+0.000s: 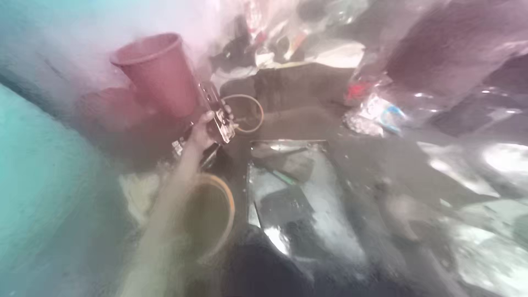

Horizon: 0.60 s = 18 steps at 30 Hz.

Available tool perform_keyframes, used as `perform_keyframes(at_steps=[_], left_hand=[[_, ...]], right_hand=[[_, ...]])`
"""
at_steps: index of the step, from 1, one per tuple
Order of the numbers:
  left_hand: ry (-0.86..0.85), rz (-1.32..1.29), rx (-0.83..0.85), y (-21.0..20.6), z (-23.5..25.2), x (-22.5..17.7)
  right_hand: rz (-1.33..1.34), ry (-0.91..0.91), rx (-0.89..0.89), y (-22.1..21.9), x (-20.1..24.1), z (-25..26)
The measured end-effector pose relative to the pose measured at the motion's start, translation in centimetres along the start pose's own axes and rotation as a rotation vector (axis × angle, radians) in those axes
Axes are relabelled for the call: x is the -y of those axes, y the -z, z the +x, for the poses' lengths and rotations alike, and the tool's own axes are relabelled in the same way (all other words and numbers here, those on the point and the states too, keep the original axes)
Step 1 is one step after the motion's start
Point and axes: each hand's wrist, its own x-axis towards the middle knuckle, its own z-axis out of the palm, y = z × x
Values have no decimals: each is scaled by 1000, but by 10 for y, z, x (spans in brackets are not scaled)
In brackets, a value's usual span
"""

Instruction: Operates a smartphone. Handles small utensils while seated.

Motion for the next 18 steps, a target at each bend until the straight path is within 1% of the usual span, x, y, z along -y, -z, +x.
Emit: perform_keyframes(at_steps=[2,3,4,5,6,7,9,10,12,13,15,16,18], left_hand=[[-141,-184,53,-60,-39,3],[-199,-265,15,-93,-65,9],[-258,-296,-96,-124,-93,15],[-300,-268,-245,-153,-121,24],[-307,-306,-310,-174,-149,37],[-256,-333,-372,-192,-176,50],[-62,-414,-381,-209,-223,77],[1,-458,-391,-218,-245,87],[38,-533,-355,-232,-280,108],[61,-572,-334,-241,-296,112],[127,-642,-292,-259,-312,108],[169,-637,-287,-270,-316,102],[201,-566,-239,-277,-327,103]], right_hand=[[47,-12,33,22,13,-46],[89,-26,51,32,17,-70],[139,-41,67,39,20,-91],[181,-48,80,45,22,-108],[217,-54,95,51,21,-125],[256,-34,104,54,16,-140],[326,23,172,61,8,-163],[339,42,212,68,4,-178],[374,68,283,86,-6,-206],[395,67,302,95,-9,-221],[425,130,294,102,-14,-238],[437,138,278,103,-16,-244],[453,88,304,108,-19,-265]])
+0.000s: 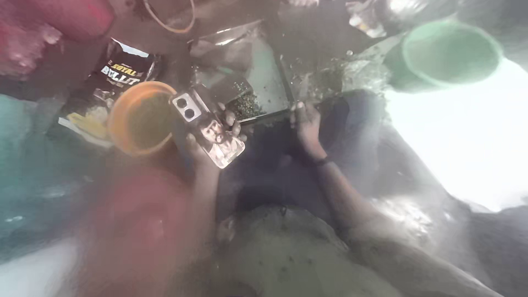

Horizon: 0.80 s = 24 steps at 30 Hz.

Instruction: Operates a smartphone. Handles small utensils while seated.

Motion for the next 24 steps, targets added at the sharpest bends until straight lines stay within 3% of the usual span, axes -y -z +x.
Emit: perform_keyframes(at_steps=[6,12,15,18,24], left_hand=[[192,140,70,-24,-24,27],[317,332,-71,-16,-57,66],[308,408,-106,-18,-53,67],[391,498,-245,-30,-45,66],[485,629,-306,-38,-35,83]], right_hand=[[193,-62,7,-27,6,-20],[405,-154,72,-39,26,-44],[437,-233,183,-37,27,-54],[461,-342,259,-37,31,-68],[423,-425,273,-26,35,-85]])
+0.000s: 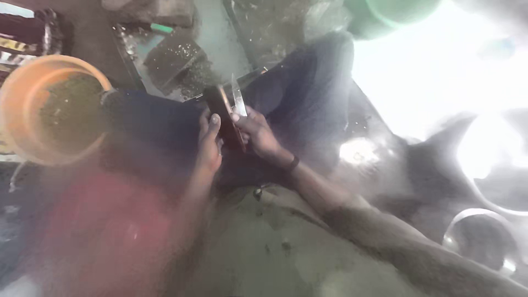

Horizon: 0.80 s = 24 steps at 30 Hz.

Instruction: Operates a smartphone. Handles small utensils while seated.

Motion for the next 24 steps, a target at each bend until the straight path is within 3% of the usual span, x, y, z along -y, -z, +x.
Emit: perform_keyframes(at_steps=[6,14,21,24], left_hand=[[-56,98,-67,-8,5,5],[51,237,-180,-11,2,10],[-8,185,-30,-22,11,4],[-1,165,-23,-25,11,9]], right_hand=[[71,15,-4,5,-3,16],[93,-46,-95,22,-23,29],[408,-103,165,23,-14,32],[403,-77,146,23,-14,31]])
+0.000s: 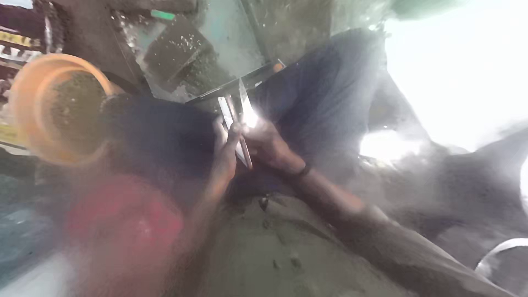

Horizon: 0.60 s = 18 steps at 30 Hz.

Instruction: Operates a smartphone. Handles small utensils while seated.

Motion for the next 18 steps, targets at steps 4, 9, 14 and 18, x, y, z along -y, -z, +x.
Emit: perform_keyframes(at_steps=[4,9,14,18], left_hand=[[-31,25,9,7,-1,4],[-8,47,-29,14,-6,-7],[-16,12,24,13,-10,-21],[-56,-35,72,15,-8,-26]], right_hand=[[-78,-5,-37,1,-1,-8],[-101,-50,-155,5,4,-13],[4,-33,-255,8,7,5],[-55,-7,-307,12,7,3]])
